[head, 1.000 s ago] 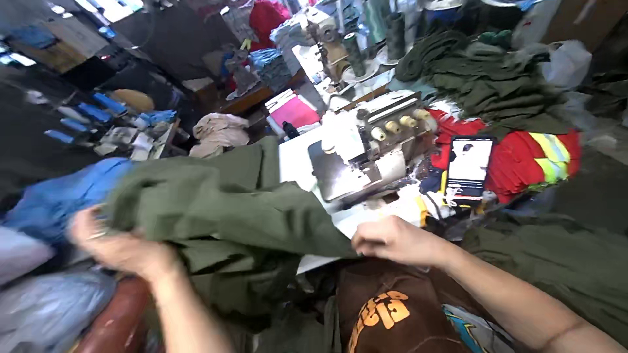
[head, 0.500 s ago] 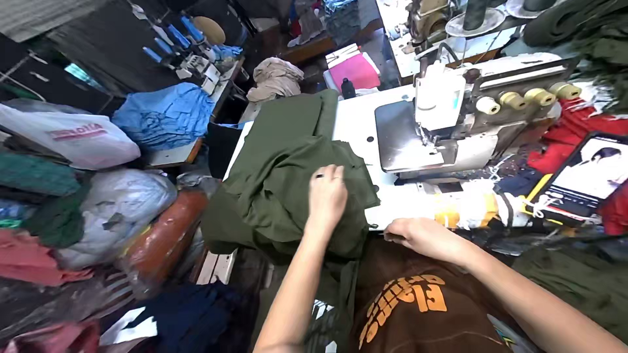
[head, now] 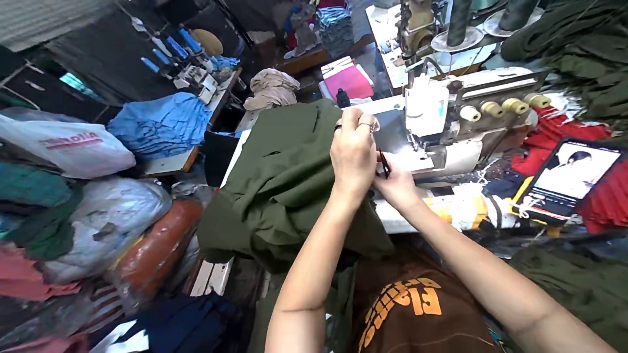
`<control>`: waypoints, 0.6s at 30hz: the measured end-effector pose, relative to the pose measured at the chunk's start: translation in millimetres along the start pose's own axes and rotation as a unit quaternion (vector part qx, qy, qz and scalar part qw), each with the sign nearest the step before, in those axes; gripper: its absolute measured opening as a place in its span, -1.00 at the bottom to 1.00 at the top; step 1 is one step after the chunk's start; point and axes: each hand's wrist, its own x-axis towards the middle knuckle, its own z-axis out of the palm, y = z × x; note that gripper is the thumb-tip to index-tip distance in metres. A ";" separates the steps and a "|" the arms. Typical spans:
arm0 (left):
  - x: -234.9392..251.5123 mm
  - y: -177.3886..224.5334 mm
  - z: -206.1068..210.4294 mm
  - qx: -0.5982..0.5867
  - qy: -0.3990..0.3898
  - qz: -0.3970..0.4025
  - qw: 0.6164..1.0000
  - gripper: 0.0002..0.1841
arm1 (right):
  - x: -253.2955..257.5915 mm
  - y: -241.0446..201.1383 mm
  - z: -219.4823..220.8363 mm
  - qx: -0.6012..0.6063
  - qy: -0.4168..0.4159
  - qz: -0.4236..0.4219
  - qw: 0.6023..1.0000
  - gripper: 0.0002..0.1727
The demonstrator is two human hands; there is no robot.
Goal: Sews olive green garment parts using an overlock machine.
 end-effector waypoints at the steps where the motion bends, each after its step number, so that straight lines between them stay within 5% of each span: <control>1: 5.0 2.7 -8.6 -0.009 0.009 0.009 1.000 -0.79 | 4.1 -4.9 2.6 -0.004 0.008 -0.001 1.000 -0.65; 6: 0.7 -34.3 -62.5 -0.037 -0.097 -0.028 0.994 -0.76 | 10.9 12.3 -11.2 0.120 -0.007 0.081 0.989 -0.83; 9: -26.5 -77.6 -63.9 -0.171 -0.169 -0.148 0.959 -0.88 | 3.3 27.3 -20.5 0.313 -0.057 0.160 0.935 -0.87; 12: -60.8 -94.5 -45.5 -0.323 -0.101 -0.299 0.892 -0.93 | -6.0 31.8 -18.3 0.362 -0.104 0.205 0.903 -0.93; 14: -79.1 -96.4 -34.3 -0.297 -0.041 -0.311 0.902 -0.91 | -9.5 30.3 -13.1 0.305 -0.104 0.224 0.920 -0.92; 18: -122.7 -119.0 -3.8 0.023 -0.035 -0.142 0.989 -0.73 | -11.3 45.4 -6.9 -0.006 -0.160 0.137 0.978 -0.70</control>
